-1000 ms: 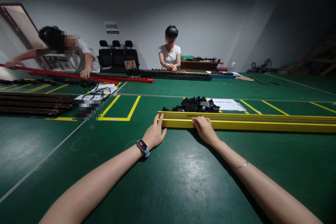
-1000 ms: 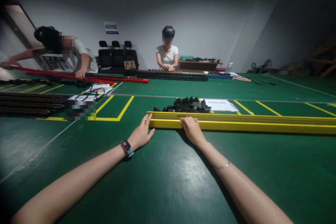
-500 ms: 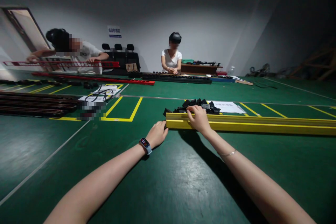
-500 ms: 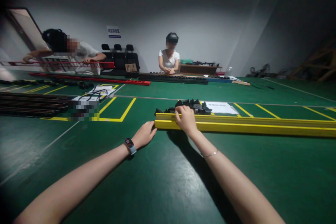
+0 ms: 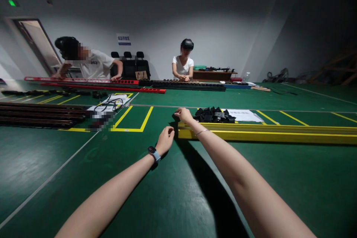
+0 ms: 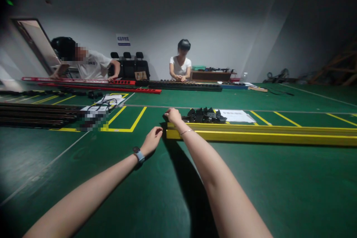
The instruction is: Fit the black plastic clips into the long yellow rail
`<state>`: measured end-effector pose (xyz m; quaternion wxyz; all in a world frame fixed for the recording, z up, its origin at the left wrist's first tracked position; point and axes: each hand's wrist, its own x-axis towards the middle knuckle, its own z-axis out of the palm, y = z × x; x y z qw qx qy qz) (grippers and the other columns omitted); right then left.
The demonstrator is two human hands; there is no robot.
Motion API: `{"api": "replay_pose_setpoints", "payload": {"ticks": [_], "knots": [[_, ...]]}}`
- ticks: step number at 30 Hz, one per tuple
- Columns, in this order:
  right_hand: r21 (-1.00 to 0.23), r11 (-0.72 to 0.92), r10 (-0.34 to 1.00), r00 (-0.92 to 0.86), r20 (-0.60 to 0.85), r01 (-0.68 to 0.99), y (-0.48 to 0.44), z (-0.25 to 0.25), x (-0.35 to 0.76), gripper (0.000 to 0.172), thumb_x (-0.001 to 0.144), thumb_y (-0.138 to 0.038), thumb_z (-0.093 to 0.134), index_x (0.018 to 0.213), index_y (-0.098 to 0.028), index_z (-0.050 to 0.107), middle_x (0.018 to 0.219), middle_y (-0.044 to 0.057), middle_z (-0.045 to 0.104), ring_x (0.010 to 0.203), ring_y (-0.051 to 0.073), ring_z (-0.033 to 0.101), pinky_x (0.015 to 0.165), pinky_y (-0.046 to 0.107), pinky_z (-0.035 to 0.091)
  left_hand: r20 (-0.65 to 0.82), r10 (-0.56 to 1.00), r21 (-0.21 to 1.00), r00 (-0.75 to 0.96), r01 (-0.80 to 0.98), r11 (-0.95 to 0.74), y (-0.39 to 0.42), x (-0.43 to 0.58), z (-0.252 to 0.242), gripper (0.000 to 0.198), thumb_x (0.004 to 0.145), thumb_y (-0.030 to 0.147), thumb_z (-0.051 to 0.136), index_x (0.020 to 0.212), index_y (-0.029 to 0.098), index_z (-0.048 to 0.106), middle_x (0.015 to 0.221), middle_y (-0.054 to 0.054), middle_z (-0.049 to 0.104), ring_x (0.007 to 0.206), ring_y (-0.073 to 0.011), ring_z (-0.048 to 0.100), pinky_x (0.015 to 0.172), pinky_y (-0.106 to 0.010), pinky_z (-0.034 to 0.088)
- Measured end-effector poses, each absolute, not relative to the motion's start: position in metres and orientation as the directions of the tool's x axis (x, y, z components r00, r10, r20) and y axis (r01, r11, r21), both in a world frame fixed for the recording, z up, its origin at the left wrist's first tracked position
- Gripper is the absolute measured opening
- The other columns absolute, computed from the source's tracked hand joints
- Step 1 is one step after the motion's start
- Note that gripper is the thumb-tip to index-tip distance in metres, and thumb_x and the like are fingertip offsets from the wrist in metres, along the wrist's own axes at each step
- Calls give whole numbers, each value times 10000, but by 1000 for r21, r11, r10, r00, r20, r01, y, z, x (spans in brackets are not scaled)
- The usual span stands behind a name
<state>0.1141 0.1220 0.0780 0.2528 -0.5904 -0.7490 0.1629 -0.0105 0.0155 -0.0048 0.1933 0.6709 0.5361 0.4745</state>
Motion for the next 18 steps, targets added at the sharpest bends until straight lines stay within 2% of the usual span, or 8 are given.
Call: {"api": "replay_pose_setpoints", "payload": {"ticks": [3,5,7,10,13,15,18], "knots": [[-600,390,916,-231,327,698,97,81,123,290,916,-393,488,1089,-195,611,1014,45,688,894,139,621,787,240,445,436,891,812,-128,483,-328,18,-13,-2,309,928,355,395,1124,157,529,1139,-137,581,933,-186,613,839,-358,493],[-632,516,853,-283,439,578,73,78,132,291,885,-425,525,1040,-200,625,955,27,690,842,141,622,752,235,450,460,874,833,-155,417,-365,14,-13,3,361,949,392,339,1178,166,502,1188,-134,564,962,-179,609,866,-350,480],[-643,607,794,-315,520,468,49,69,143,284,841,-443,577,969,-197,641,875,20,681,779,147,613,714,246,452,510,853,823,-112,352,-445,6,-12,11,380,957,406,309,1203,183,495,1207,-112,567,1018,-176,591,904,-337,459],[-706,568,823,-275,497,423,19,50,155,287,825,-464,582,897,-190,632,777,10,651,703,147,585,667,260,444,556,827,765,80,341,-547,-7,-7,21,349,934,409,385,1162,193,538,1179,-85,593,1087,-188,557,949,-328,425],[-782,487,873,-228,430,390,2,33,163,284,846,-473,540,875,-197,602,763,6,634,700,150,573,663,273,446,501,843,777,195,327,-537,-14,-2,24,321,883,414,489,1097,190,576,1093,-76,625,1006,-197,589,896,-322,454],[-798,482,876,-230,424,362,-4,24,169,264,860,-445,527,941,-200,581,857,21,641,759,152,579,702,283,455,466,867,816,176,295,-498,-12,-1,22,305,866,417,511,1053,191,591,1044,-65,638,962,-193,600,868,-312,462],[-767,528,848,-276,452,364,-10,15,186,246,848,-386,566,1008,-199,547,962,39,617,793,145,563,707,276,451,422,906,875,35,244,-417,-3,-4,17,304,845,436,532,1011,191,600,982,-46,648,910,-182,602,823,-291,460]]}}
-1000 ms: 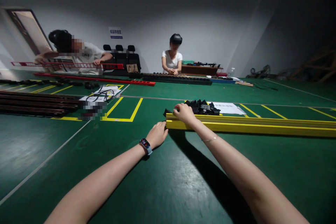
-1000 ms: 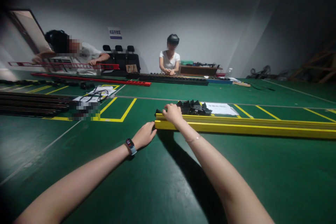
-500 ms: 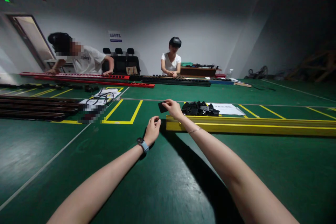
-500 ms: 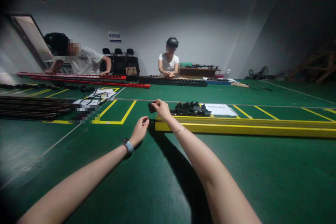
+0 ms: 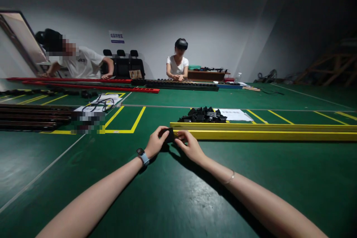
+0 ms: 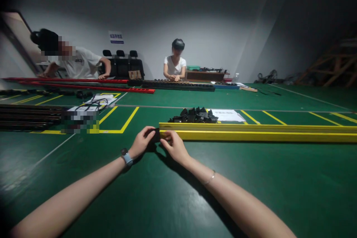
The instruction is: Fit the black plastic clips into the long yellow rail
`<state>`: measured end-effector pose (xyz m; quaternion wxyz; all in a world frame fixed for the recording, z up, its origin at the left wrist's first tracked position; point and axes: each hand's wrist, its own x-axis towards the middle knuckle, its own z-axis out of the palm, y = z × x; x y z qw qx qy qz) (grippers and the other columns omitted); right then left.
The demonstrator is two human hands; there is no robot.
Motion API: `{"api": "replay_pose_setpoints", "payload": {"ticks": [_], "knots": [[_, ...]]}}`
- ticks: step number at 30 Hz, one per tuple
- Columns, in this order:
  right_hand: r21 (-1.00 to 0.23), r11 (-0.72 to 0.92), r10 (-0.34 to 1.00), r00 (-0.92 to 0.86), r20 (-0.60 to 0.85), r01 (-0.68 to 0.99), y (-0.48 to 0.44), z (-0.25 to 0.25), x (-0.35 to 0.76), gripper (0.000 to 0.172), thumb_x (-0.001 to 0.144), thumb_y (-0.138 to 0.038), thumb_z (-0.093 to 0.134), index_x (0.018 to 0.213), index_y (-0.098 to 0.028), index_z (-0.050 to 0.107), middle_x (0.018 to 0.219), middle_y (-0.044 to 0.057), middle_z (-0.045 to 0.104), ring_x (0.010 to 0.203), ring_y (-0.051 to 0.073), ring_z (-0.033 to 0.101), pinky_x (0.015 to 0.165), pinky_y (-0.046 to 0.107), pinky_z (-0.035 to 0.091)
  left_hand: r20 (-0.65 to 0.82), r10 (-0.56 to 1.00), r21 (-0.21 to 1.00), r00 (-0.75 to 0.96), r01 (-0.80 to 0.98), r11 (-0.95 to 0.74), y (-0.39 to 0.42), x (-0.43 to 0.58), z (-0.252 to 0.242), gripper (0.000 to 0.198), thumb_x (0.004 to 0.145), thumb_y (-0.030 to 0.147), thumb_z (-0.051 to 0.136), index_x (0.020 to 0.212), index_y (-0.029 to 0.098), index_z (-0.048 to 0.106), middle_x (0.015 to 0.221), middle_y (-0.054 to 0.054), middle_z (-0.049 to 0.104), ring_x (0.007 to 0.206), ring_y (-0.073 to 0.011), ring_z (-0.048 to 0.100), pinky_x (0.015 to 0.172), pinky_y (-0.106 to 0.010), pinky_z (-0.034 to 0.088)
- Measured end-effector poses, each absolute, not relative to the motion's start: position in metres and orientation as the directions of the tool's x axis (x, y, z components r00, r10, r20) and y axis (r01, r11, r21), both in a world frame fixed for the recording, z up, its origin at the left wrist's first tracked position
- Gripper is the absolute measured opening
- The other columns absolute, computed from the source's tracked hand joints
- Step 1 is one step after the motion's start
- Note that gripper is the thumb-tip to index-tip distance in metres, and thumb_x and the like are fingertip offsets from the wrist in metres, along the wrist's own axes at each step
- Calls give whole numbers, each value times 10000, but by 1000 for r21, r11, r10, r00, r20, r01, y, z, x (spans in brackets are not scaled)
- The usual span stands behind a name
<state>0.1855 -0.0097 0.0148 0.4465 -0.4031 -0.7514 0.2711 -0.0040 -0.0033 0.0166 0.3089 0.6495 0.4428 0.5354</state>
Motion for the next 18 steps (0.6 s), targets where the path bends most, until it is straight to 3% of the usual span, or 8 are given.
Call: {"api": "replay_pose_setpoints", "payload": {"ticks": [3,6,12,18], "knots": [[-667,582,807,-432,402,465,-14,8,206,160,845,-354,583,822,-200,544,760,-6,557,655,124,491,603,251,403,327,937,936,-124,177,-303,8,-11,11,345,795,472,582,967,176,620,917,-41,651,859,-179,596,777,-277,454],[-563,639,761,-539,362,524,-16,7,219,163,847,-332,590,774,-199,529,735,-15,515,654,122,468,594,244,376,205,960,977,-189,95,-190,20,-16,6,388,729,498,647,904,151,647,856,-42,656,802,-173,588,730,-263,445],[-443,694,717,-602,352,568,-17,11,216,147,845,-325,604,803,-199,543,774,-1,530,719,133,486,641,245,376,43,990,998,-132,-42,-49,48,-16,4,415,658,532,698,790,140,665,739,-23,641,641,-134,550,573,-233,406],[-418,708,705,-606,369,569,-18,12,216,148,840,-322,613,800,-194,548,766,0,526,716,134,483,643,248,368,32,996,994,-86,-100,-40,60,-8,5,437,647,531,700,838,138,672,845,-50,666,715,-141,575,576,-216,416]]}}
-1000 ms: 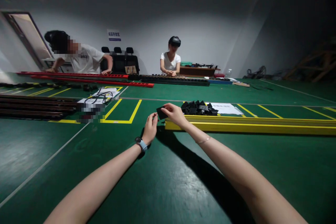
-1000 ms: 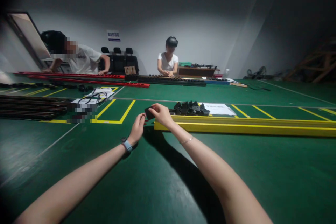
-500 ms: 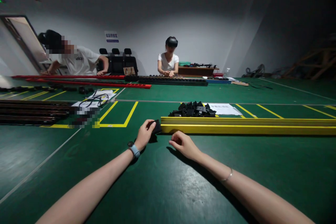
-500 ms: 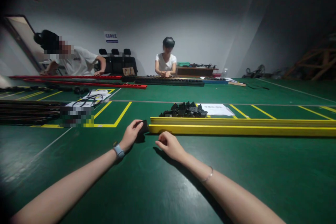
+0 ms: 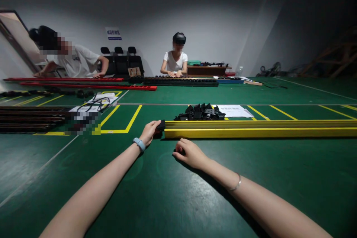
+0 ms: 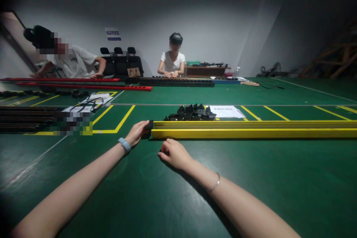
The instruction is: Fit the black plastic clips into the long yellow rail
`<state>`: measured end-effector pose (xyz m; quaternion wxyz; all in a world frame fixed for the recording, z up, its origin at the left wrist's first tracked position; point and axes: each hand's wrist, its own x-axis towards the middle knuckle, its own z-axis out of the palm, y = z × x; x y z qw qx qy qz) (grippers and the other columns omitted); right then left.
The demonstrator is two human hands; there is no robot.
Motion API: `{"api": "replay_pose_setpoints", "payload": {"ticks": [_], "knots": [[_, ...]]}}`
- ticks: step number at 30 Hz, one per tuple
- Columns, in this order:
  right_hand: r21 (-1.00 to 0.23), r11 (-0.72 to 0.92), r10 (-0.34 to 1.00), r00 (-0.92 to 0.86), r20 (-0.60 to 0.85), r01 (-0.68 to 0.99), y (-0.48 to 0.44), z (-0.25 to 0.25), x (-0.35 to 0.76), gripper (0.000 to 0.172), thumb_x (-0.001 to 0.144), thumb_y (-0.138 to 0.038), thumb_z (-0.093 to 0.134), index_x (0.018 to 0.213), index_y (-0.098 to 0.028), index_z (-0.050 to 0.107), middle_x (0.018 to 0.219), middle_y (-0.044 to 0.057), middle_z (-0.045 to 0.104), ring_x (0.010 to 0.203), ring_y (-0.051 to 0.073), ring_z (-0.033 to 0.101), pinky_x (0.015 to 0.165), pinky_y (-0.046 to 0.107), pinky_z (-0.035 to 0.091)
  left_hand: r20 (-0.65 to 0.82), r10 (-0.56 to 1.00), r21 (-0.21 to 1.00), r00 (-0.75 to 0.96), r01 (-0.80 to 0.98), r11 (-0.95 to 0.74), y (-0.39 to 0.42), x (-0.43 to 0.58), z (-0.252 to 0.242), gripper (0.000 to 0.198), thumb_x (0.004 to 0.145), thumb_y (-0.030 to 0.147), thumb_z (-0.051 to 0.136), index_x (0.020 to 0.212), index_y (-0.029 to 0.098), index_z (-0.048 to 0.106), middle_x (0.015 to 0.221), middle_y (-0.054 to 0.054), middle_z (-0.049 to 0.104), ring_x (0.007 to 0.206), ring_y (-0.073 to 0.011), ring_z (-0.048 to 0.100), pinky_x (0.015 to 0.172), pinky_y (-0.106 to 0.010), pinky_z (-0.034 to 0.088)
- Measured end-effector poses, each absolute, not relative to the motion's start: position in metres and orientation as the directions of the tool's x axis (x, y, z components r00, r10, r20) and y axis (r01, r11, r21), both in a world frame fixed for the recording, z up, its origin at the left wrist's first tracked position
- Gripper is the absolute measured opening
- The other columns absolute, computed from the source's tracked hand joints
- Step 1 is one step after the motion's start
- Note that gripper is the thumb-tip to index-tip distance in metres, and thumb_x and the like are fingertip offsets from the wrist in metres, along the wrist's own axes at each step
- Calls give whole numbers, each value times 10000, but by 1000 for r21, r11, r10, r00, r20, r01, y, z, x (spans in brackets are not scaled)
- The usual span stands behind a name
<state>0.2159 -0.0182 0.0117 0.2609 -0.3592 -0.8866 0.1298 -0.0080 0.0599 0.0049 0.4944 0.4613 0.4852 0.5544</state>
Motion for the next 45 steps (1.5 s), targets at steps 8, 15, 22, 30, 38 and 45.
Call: {"api": "replay_pose_setpoints", "payload": {"ticks": [8,15,22,30,38,45], "knots": [[-405,718,695,-617,370,566,-17,10,216,142,850,-328,598,814,-198,556,781,3,530,732,138,493,657,252,375,59,996,984,-68,-166,-69,55,-11,2,318,681,434,664,823,150,642,830,-32,659,756,-153,591,612,-244,462],[-411,715,697,-618,362,566,-17,10,217,140,849,-329,597,824,-197,558,785,3,533,734,138,490,663,253,384,41,997,978,-59,-204,-52,57,-11,2,334,670,420,679,847,139,647,879,-59,667,785,-161,598,620,-244,464],[-414,710,702,-622,347,570,-17,12,216,131,848,-326,597,859,-198,571,792,3,538,738,138,494,668,251,390,69,989,963,-130,-250,-100,59,-13,-3,402,678,495,686,868,146,628,874,-41,663,792,-154,599,667,-255,461],[-408,718,692,-643,328,564,-16,12,216,198,863,-330,577,1015,-207,606,787,2,521,745,138,499,680,244,388,56,981,943,-186,-312,-113,63,-13,-6,407,636,497,731,817,157,599,829,-35,647,742,-136,589,706,-264,472],[-404,717,693,-644,325,568,-16,13,216,198,868,-340,567,1007,-205,606,790,4,524,752,142,500,692,250,391,46,988,943,-151,-320,-93,60,-13,-2,329,666,429,724,822,157,624,862,-40,659,779,-145,600,722,-267,470],[-402,711,700,-642,315,577,-15,12,216,202,867,-345,568,1006,-204,606,792,6,527,756,144,499,690,252,388,30,993,943,-110,-325,-64,61,-12,0,307,658,394,731,817,149,636,851,-45,662,785,-154,599,713,-269,467]]}}
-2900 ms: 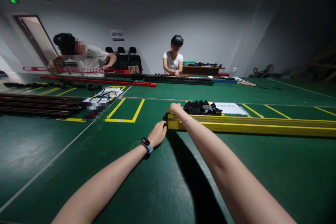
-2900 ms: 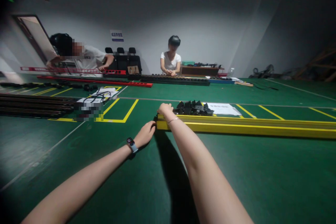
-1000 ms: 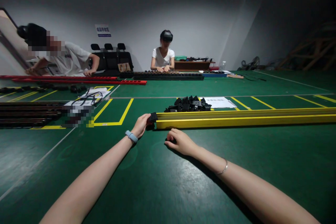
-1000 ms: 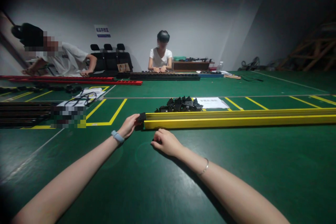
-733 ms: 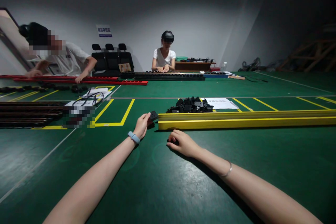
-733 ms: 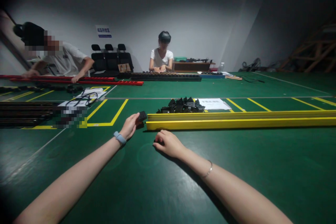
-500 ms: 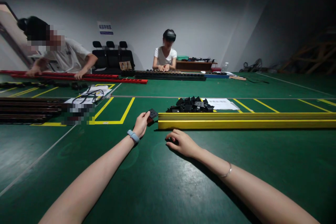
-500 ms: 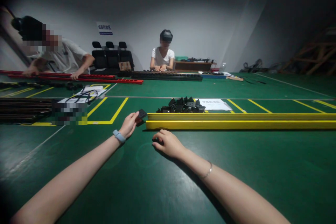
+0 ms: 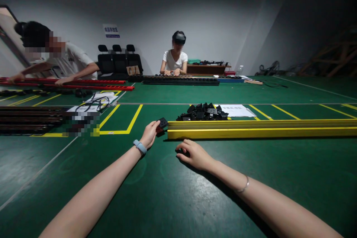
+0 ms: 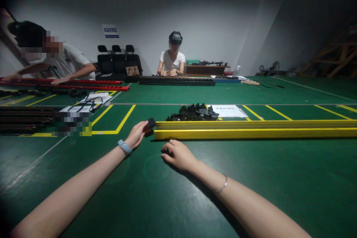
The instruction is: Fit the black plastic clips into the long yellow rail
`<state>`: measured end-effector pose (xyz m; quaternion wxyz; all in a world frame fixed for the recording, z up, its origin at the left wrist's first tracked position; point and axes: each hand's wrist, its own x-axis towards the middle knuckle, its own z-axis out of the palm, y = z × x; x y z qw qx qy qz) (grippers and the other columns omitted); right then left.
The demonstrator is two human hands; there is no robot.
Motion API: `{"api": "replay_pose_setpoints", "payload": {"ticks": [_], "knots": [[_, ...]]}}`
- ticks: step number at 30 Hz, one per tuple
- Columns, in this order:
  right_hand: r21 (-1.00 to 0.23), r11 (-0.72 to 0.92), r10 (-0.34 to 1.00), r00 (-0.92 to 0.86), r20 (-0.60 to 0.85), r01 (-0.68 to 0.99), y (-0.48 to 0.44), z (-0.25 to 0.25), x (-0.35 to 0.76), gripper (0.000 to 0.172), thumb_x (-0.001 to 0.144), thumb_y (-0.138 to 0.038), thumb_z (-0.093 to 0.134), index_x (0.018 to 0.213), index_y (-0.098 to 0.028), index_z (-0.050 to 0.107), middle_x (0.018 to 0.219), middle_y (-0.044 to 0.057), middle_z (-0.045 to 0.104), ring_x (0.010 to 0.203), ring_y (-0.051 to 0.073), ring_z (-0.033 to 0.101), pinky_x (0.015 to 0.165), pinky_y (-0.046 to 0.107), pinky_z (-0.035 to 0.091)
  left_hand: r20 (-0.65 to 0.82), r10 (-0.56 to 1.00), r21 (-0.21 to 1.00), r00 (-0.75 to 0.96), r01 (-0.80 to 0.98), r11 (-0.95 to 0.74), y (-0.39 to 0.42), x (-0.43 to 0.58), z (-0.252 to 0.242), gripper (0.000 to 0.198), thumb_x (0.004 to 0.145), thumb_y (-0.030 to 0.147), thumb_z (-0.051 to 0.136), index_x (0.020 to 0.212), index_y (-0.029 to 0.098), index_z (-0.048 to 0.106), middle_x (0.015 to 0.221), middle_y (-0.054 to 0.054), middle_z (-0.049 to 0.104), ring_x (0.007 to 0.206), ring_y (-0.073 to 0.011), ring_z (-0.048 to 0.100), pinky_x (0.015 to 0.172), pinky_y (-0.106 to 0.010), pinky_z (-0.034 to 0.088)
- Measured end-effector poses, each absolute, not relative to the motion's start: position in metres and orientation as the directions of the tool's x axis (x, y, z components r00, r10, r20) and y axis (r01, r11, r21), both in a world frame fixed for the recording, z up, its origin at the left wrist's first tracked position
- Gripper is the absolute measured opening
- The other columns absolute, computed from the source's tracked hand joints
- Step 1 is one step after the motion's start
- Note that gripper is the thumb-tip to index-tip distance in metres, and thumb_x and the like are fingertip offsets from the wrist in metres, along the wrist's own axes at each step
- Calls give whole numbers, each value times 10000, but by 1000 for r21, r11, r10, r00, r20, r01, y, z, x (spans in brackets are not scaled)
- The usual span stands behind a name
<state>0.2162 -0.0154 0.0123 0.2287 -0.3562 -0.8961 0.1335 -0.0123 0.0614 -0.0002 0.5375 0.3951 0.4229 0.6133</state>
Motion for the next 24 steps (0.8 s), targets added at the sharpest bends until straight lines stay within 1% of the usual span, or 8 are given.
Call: {"api": "replay_pose_setpoints", "payload": {"ticks": [14,19,24], "knots": [[-406,713,697,-641,320,572,-16,12,216,206,865,-343,572,1016,-208,612,793,6,530,762,144,502,697,250,393,26,994,930,-110,-362,-64,63,-12,-1,288,643,376,735,781,143,637,798,-28,644,737,-142,578,688,-273,470],[-407,718,693,-641,331,565,-17,12,216,201,866,-336,572,1015,-207,609,799,5,529,764,142,503,702,249,396,20,992,923,-125,-379,-66,63,-13,-2,258,654,357,724,775,145,639,811,-36,644,749,-147,574,681,-275,473],[-401,716,695,-637,334,572,-17,12,217,199,862,-333,578,1013,-207,610,794,3,528,760,140,505,696,247,398,20,993,921,-120,-385,-65,63,-13,-3,274,648,367,735,777,145,640,809,-40,648,752,-152,583,693,-284,471]]}}
